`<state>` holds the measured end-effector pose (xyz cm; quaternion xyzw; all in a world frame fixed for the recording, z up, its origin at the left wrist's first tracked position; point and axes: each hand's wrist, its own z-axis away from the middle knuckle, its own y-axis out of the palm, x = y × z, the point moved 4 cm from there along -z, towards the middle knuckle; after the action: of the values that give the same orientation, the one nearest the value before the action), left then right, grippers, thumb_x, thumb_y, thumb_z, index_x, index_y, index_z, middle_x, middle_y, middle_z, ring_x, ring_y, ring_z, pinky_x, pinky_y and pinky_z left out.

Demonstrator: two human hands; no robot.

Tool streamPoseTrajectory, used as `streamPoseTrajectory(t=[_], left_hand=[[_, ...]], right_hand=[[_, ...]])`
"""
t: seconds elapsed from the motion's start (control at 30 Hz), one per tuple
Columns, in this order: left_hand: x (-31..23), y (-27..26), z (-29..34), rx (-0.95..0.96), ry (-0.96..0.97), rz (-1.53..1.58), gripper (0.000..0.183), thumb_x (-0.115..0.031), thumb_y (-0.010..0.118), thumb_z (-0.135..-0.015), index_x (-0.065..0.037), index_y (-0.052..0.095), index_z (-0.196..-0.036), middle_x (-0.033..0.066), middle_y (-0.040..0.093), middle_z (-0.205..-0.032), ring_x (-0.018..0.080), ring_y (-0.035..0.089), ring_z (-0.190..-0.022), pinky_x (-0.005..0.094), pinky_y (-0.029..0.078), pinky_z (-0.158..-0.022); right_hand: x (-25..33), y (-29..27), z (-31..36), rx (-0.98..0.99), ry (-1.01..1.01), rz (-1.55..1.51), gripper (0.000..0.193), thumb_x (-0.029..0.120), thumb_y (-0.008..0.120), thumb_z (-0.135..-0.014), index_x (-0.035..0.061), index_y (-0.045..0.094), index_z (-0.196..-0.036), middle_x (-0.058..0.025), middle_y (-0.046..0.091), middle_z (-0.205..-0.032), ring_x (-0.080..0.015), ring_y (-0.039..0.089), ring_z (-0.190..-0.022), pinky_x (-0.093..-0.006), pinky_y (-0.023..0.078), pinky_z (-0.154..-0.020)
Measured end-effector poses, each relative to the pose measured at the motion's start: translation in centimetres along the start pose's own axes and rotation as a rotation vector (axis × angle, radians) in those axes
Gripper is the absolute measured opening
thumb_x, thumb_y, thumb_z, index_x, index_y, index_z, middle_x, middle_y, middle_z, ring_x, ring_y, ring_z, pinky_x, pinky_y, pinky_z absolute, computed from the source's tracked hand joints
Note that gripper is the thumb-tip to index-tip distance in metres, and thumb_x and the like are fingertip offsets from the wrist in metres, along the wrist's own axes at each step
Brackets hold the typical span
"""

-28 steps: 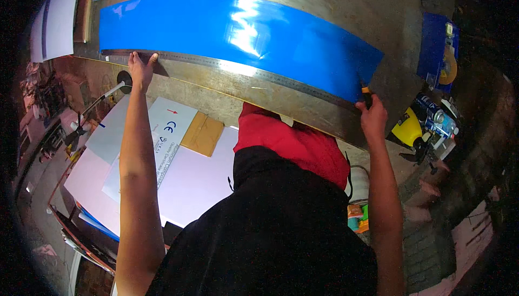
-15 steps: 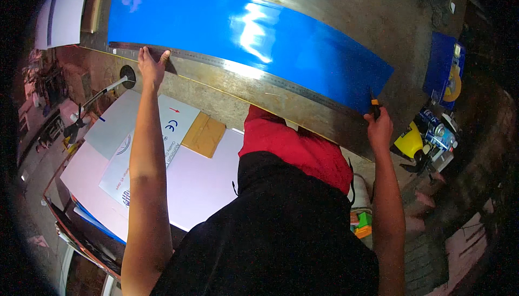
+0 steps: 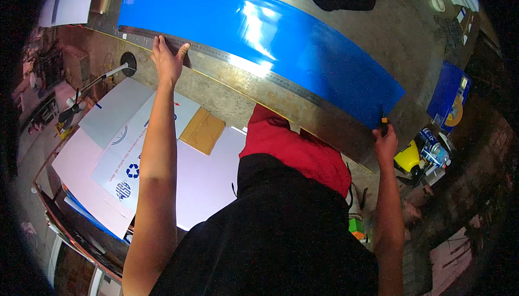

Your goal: Cutting an aluminum composite panel using a utility knife and a metal ruler.

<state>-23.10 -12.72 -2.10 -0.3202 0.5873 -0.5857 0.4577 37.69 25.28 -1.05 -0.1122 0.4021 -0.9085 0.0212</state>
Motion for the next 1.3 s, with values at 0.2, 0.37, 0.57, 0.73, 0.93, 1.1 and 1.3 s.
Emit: streamPoseTrajectory(t=[0.2, 0.37, 0.57, 0.73, 0.93, 1.1, 1.3], left_hand=[[-1.1, 0.0, 0.6, -0.076, 0.019, 0.048, 0.103, -0.058, 0.080, -0.086, 0.006, 0.041, -0.156, 0.0240, 0.033, -0.166, 0.0466, 0.037, -0.147, 0.0542, 0.036, -0.120], [-1.2, 0.2, 1.2, -0.103, 0.010, 0.104, 0.108, -0.056, 0.084, -0.082, 0.003, 0.038, -0.159, 0.0226, 0.033, -0.167, 0.0446, 0.033, -0.150, 0.0563, 0.027, -0.123], [-1.4, 0.7, 1.9, -0.156, 0.035, 0.162, 0.107, -0.058, 0.082, -0.084, 0.001, 0.036, -0.160, 0.0199, 0.031, -0.169, 0.0426, 0.027, -0.154, 0.0555, 0.023, -0.125], [-0.7, 1.1, 2.1, -0.193, 0.013, 0.196, 0.108, -0.061, 0.082, -0.083, -0.002, 0.037, -0.161, 0.0187, 0.031, -0.169, 0.0433, 0.027, -0.154, 0.0552, 0.023, -0.126], [-1.1, 1.3, 2.0, -0.201, 0.000, 0.232, 0.109, -0.059, 0.084, -0.080, -0.002, 0.038, -0.160, 0.0180, 0.034, -0.167, 0.0422, 0.030, -0.152, 0.0567, 0.023, -0.124], [-1.2, 1.3, 2.0, -0.197, -0.011, 0.234, 0.110, -0.058, 0.086, -0.078, -0.003, 0.038, -0.160, 0.0176, 0.034, -0.167, 0.0412, 0.030, -0.152, 0.0563, 0.021, -0.125], [-0.7, 0.8, 2.1, -0.183, -0.022, 0.223, 0.111, -0.059, 0.086, -0.077, -0.004, 0.037, -0.161, 0.0172, 0.033, -0.167, 0.0411, 0.030, -0.152, 0.0568, 0.020, -0.125]], right_hand=[[-2.4, 0.7, -0.4, -0.162, -0.112, -0.047, 0.030, 0.012, 0.082, -0.088, -0.0007, 0.064, -0.108, -0.0175, 0.072, -0.095, -0.0342, 0.070, -0.090, -0.0449, 0.052, -0.082], [-2.4, 0.7, -0.3, -0.062, -0.085, -0.074, 0.030, 0.013, 0.080, -0.089, -0.0010, 0.061, -0.108, -0.0155, 0.068, -0.090, -0.0317, 0.065, -0.085, -0.0431, 0.050, -0.080], [-5.9, 1.0, -1.1, -0.071, -0.160, -0.227, 0.029, 0.010, 0.080, -0.091, -0.0002, 0.060, -0.109, -0.0068, 0.062, -0.092, -0.0217, 0.057, -0.085, -0.0382, 0.048, -0.081], [-5.2, 1.0, -1.2, 0.021, -0.097, -0.263, 0.030, 0.004, 0.074, -0.095, -0.0027, 0.059, -0.120, -0.0026, 0.062, -0.101, -0.0177, 0.056, -0.092, -0.0327, 0.046, -0.087], [-8.2, 0.2, -2.1, 0.053, -0.137, -0.330, 0.036, 0.010, 0.077, -0.093, 0.0000, 0.059, -0.123, -0.0018, 0.061, -0.102, -0.0161, 0.056, -0.092, -0.0322, 0.047, -0.088], [-9.5, 0.1, -2.5, 0.048, -0.093, -0.264, 0.041, 0.007, 0.076, -0.093, -0.0023, 0.058, -0.129, -0.0050, 0.065, -0.113, -0.0189, 0.059, -0.100, -0.0338, 0.048, -0.092], [-7.7, 1.0, -2.2, 0.001, -0.119, -0.334, 0.028, 0.014, 0.080, -0.090, 0.0066, 0.060, -0.109, 0.0017, 0.059, -0.097, -0.0144, 0.055, -0.091, -0.0315, 0.046, -0.085]])
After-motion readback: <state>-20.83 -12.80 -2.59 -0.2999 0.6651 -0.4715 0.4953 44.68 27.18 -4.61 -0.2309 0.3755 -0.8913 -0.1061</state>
